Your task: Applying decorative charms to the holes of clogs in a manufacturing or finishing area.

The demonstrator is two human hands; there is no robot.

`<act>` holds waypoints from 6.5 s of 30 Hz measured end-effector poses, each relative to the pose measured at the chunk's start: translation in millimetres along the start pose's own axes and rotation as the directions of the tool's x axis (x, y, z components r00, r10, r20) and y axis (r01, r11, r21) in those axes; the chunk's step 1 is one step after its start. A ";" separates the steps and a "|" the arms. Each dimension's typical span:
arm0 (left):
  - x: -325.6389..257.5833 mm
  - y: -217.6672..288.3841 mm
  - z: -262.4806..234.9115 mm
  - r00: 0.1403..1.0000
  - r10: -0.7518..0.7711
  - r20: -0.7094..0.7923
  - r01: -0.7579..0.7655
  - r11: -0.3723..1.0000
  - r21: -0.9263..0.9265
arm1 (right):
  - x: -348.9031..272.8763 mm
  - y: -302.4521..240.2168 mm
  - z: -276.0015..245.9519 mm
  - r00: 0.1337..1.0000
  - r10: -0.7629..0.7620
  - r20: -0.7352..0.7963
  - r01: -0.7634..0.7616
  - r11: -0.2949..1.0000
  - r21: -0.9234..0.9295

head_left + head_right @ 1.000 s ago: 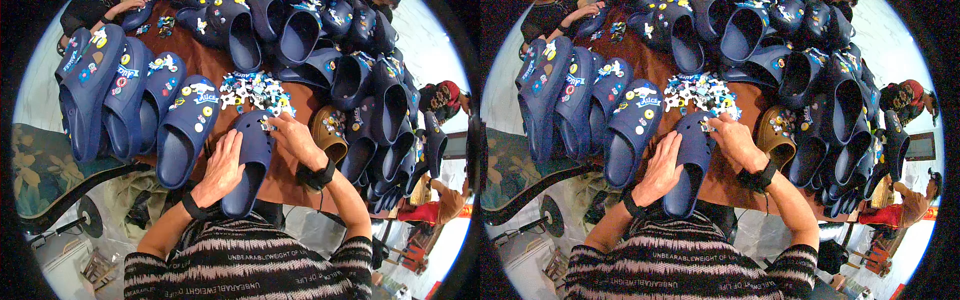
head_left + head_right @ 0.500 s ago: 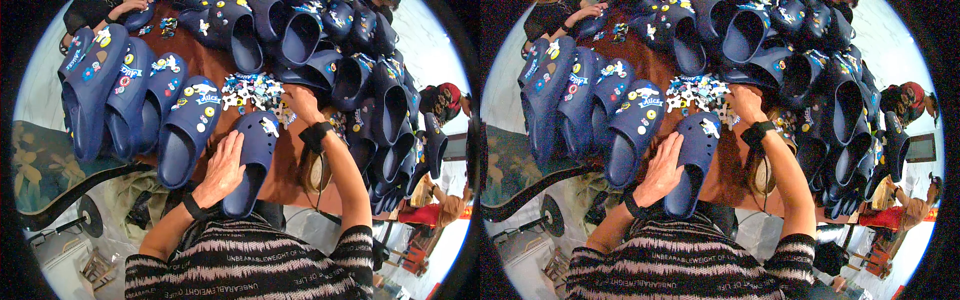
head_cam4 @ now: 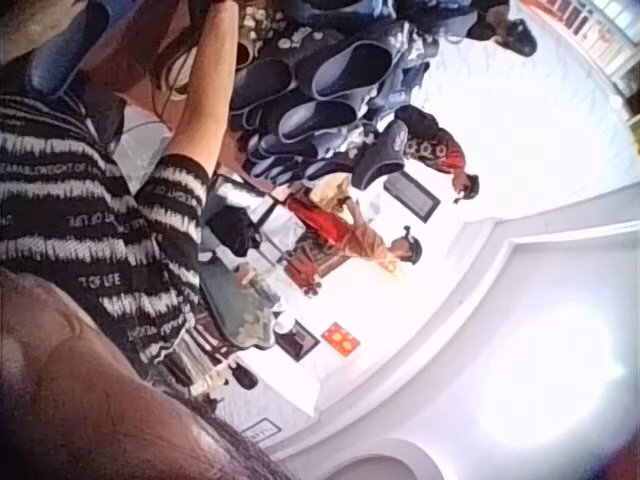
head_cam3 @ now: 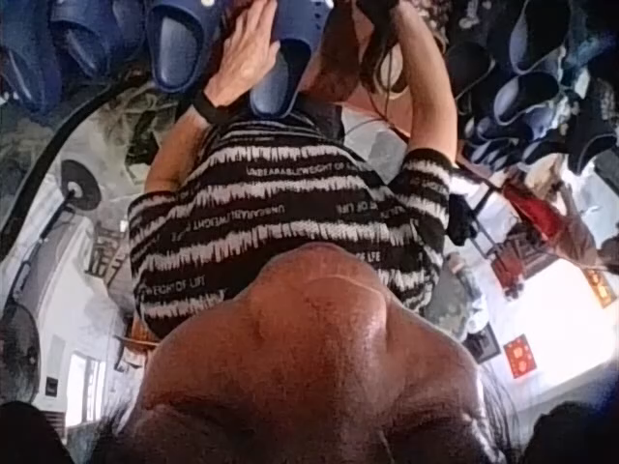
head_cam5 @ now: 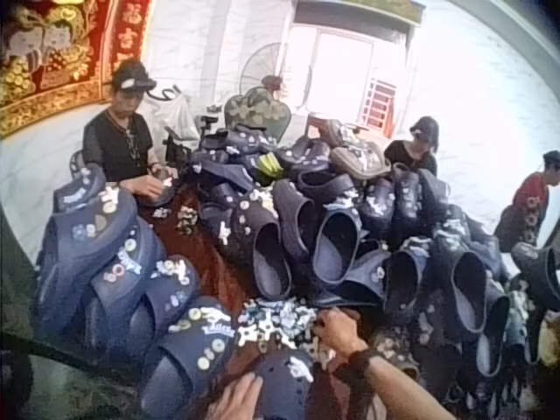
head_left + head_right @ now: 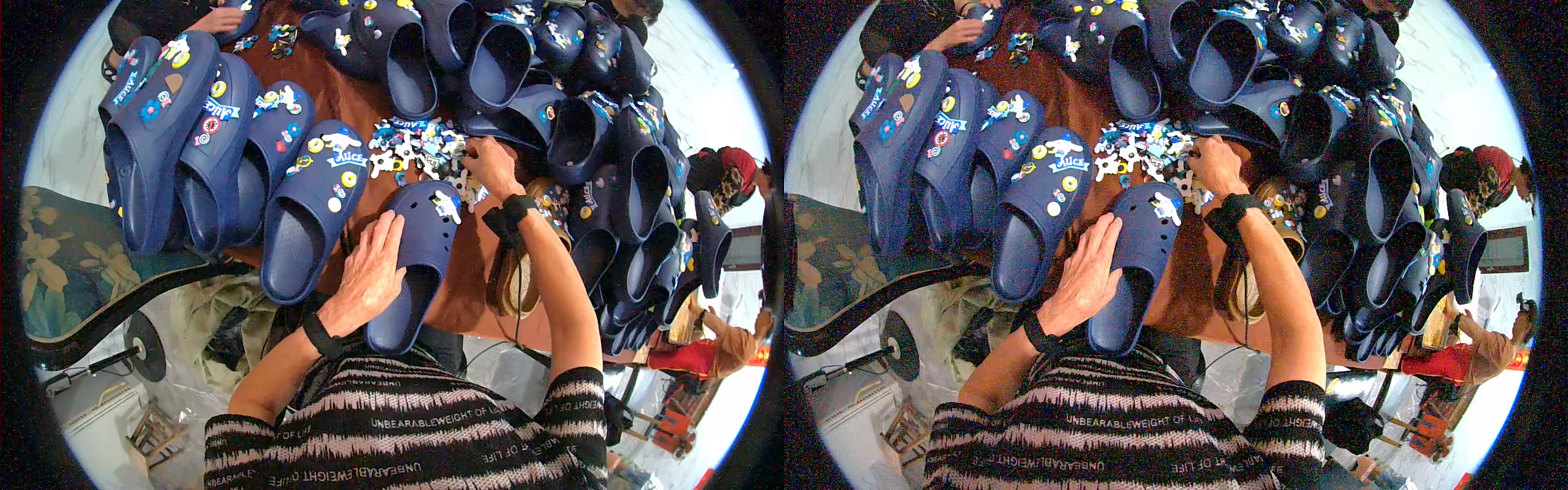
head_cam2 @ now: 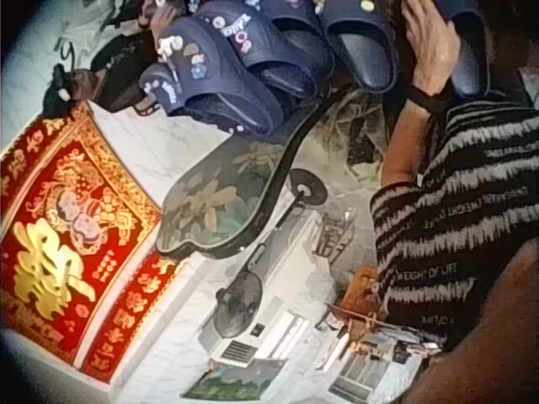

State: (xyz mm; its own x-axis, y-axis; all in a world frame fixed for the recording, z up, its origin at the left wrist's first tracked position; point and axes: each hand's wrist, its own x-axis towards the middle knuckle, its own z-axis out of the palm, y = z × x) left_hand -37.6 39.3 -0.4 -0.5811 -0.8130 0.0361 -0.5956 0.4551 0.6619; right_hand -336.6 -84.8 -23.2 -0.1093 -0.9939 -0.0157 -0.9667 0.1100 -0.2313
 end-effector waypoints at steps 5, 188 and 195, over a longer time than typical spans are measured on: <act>-0.2 2.3 -0.1 1.000 -0.016 0.010 0.016 1.000 -0.006 | -6.6 3.5 1.2 0.998 -0.003 -0.063 0.009 0.997 0.082; 20.1 -3.5 -10.6 0.989 0.128 0.072 -0.119 0.987 -0.107 | -67.9 -9.3 -38.8 0.993 -0.116 -0.023 0.116 0.906 0.406; 19.9 -4.4 -8.9 0.989 0.135 0.062 -0.128 0.986 -0.105 | -180.5 -64.0 -27.1 0.994 0.087 0.067 -0.109 0.733 0.671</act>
State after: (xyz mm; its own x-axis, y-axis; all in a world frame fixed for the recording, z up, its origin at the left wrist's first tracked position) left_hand -41.5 17.9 4.1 -0.6891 -0.7204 0.0786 -0.4550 0.5146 0.7268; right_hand -261.3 87.8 20.8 -0.1767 -0.9790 -0.1012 -0.5416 0.1826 -0.8206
